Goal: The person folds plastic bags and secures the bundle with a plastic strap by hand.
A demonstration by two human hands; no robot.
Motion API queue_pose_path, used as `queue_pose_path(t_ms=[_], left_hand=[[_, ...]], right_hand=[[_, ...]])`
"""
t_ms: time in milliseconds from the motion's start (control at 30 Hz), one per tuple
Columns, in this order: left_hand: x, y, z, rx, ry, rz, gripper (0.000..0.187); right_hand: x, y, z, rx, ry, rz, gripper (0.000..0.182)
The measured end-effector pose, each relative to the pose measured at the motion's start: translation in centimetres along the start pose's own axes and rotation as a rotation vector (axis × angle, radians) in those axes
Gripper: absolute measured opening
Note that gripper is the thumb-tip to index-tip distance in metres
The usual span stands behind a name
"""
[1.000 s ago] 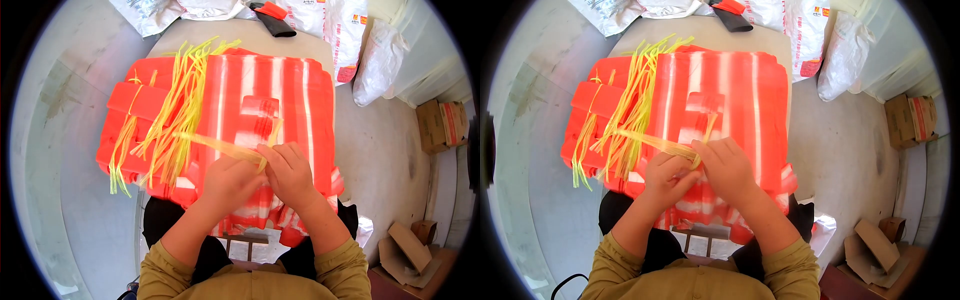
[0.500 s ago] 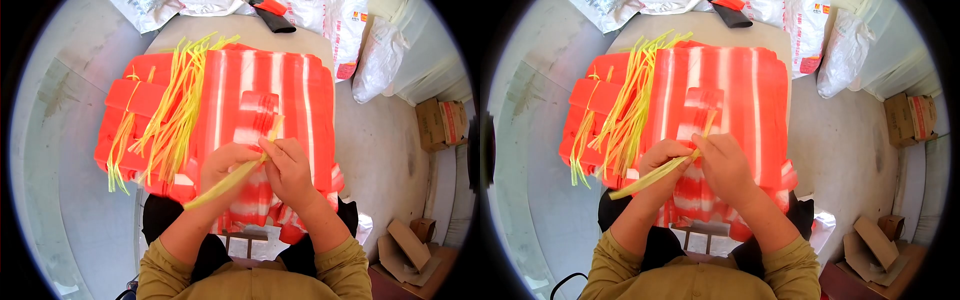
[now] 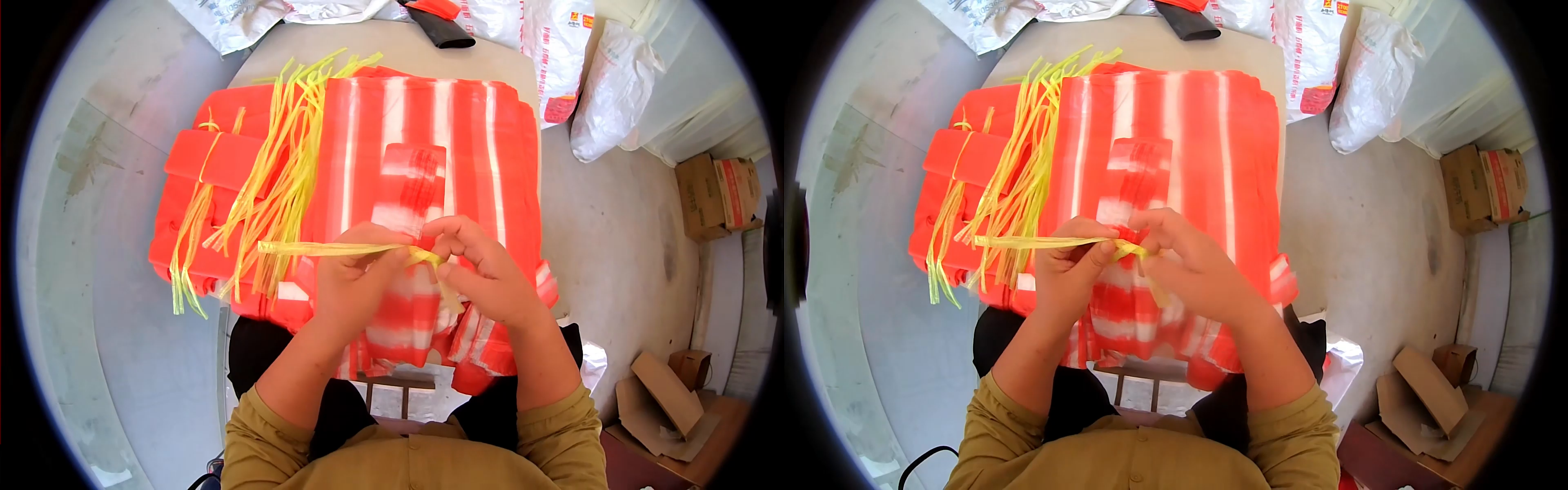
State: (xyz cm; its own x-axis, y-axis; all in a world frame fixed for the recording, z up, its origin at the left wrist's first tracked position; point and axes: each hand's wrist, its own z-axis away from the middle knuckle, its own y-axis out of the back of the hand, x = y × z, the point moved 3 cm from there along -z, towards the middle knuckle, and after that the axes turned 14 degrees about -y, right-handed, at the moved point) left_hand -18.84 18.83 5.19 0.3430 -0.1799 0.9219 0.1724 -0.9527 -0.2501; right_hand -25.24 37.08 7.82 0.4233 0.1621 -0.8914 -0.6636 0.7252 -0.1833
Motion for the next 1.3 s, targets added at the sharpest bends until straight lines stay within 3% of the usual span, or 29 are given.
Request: queue_pose_path(t_ms=[100,200,300,400,500,700,900,1033,1300], left_hand=[[0.1,-0.1,0.0,-0.003,-0.001,0.004,0.012],[0.0,0.0,0.0,-0.010,-0.033,-0.030,0.012],[0.4,-0.2,-0.1,-0.025,-0.018,-0.036,0.012],[0.8,-0.2,-0.4,-0.039,0.009,-0.104,0.010],[0.9,0.0,-0.7,-0.064,-0.018,-0.199,0.008],[-0.7,2.0,-1.3,0.150,-0.057,-0.368,0.005],[-1.4,3.7,-1.7,0.206,0.115,-0.093,0.011],[-2.2,3.9,-1.1,0.250,0.138,0.060,0.014],[-2.4,3.2,-0.8,0.279,0.207,0.254,0.015]], right_hand=[[0.5,-0.6,-0.1,0.236,0.267,0.399,0.035],[-0.5,-1.0,0.2,0.381,0.365,0.706,0.033],[-0.6,-0.7,0.3,0.494,0.606,1.026,0.035],[-0.7,-0.7,0.7,0.573,0.643,1.149,0.035],[-0.7,-1.1,1.1,0.647,0.608,1.213,0.036],[0.4,-0.1,1.0,0.677,0.521,1.221,0.035],[1.5,1.8,0.9,0.624,0.267,1.269,0.016],[1.4,2.6,1.0,0.644,0.235,1.257,0.008],[0.3,3.6,1.3,0.585,0.009,1.059,0.007]])
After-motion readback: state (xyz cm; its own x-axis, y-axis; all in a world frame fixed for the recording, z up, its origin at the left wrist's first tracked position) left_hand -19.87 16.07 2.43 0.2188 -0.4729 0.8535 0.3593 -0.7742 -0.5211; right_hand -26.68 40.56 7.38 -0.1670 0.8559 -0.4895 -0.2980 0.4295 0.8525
